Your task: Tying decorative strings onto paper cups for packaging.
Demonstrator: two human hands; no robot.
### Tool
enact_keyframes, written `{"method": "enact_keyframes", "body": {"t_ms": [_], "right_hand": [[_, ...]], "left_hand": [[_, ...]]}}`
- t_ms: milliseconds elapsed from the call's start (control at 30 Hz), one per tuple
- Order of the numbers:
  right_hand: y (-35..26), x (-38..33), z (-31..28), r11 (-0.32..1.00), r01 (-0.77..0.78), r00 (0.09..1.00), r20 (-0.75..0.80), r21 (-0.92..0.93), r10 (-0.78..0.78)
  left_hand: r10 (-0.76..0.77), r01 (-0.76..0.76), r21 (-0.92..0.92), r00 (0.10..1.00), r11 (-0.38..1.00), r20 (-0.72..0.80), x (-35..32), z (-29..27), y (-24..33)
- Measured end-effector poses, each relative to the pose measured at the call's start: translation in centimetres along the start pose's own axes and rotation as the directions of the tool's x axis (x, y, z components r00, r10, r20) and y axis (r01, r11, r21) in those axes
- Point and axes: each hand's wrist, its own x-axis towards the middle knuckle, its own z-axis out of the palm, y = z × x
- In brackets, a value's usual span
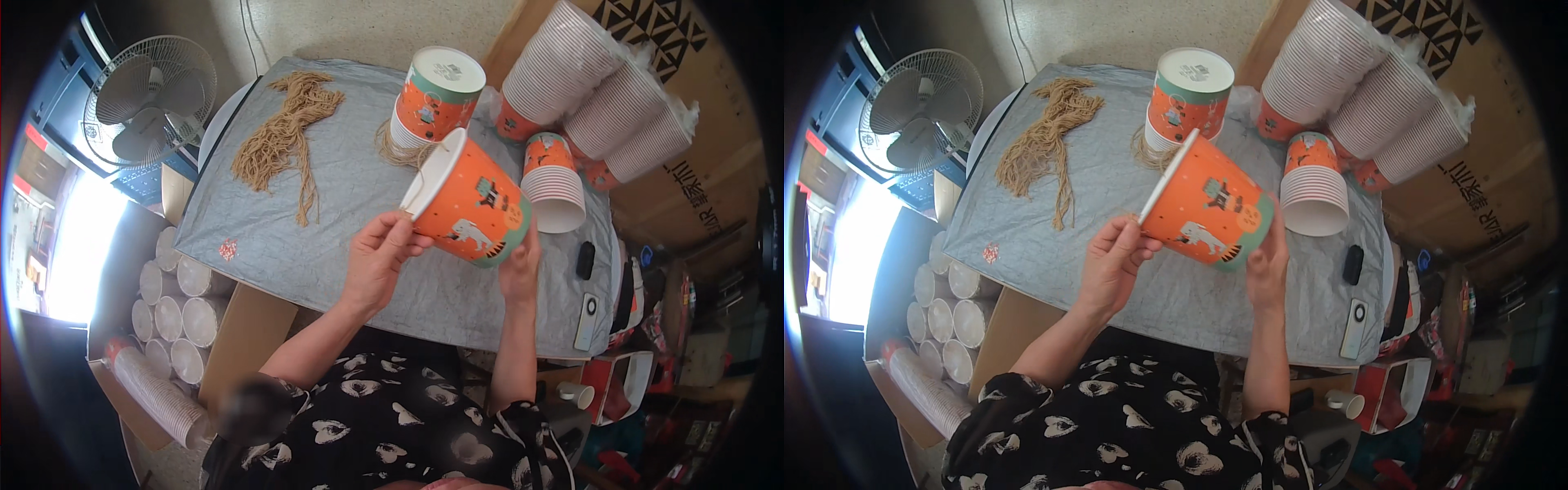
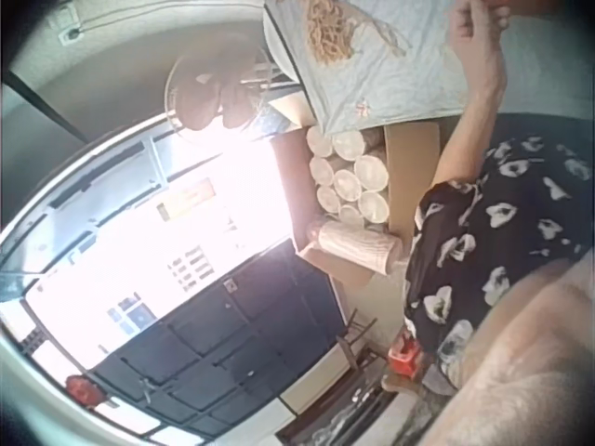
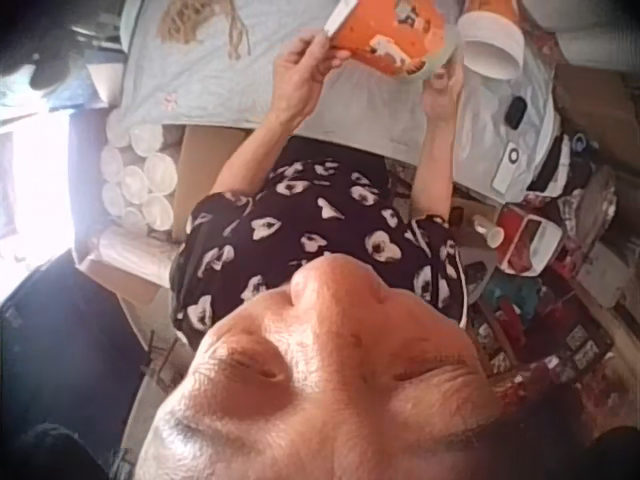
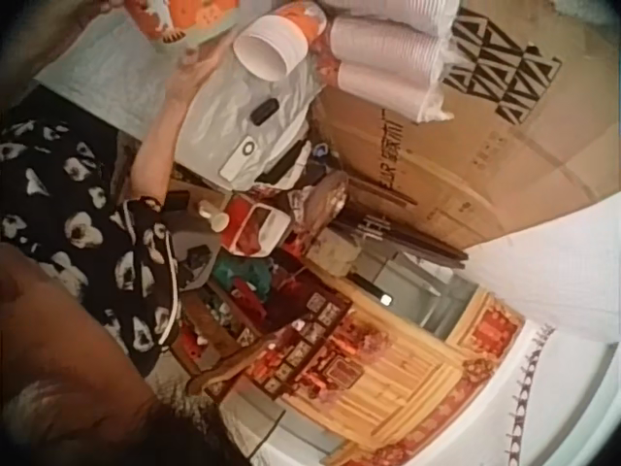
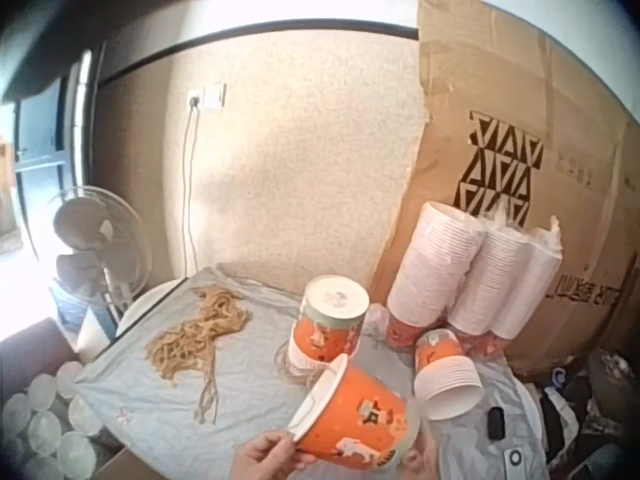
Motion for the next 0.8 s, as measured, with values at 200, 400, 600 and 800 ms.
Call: {"method": "enact_keyframes", "body": {"t_ms": [200, 400, 600, 800], "right_hand": [[2.7, -1.8, -3.4, 0.981, -0.079, 0.995, -0.045, 0.175, 0.089], [0.0, 3.7, -8.0, 0.978, 0.006, 0.999, -0.033, 0.209, 0.001], [-10.7, 14.8, -1.6, 0.917, 0.248, 0.963, 0.178, -0.312, -0.2], [-14.2, 24.5, 3.8, 0.786, 0.234, 0.946, 0.32, -0.572, -0.048]], "left_hand": [[-0.117, 0.114, 0.034, 0.986, 0.993, 0.116, 0.8, 1.1, -1.4], [-0.235, 0.265, -0.033, 0.901, 0.964, 0.364, 5.5, 2.9, 4.4], [0.058, -0.037, -0.115, 0.982, 0.993, 0.182, 15.3, 3.6, 10.1], [0.006, 0.02, -0.266, 0.996, 0.964, 0.094, 23.3, 1.5, 11.0]]}}
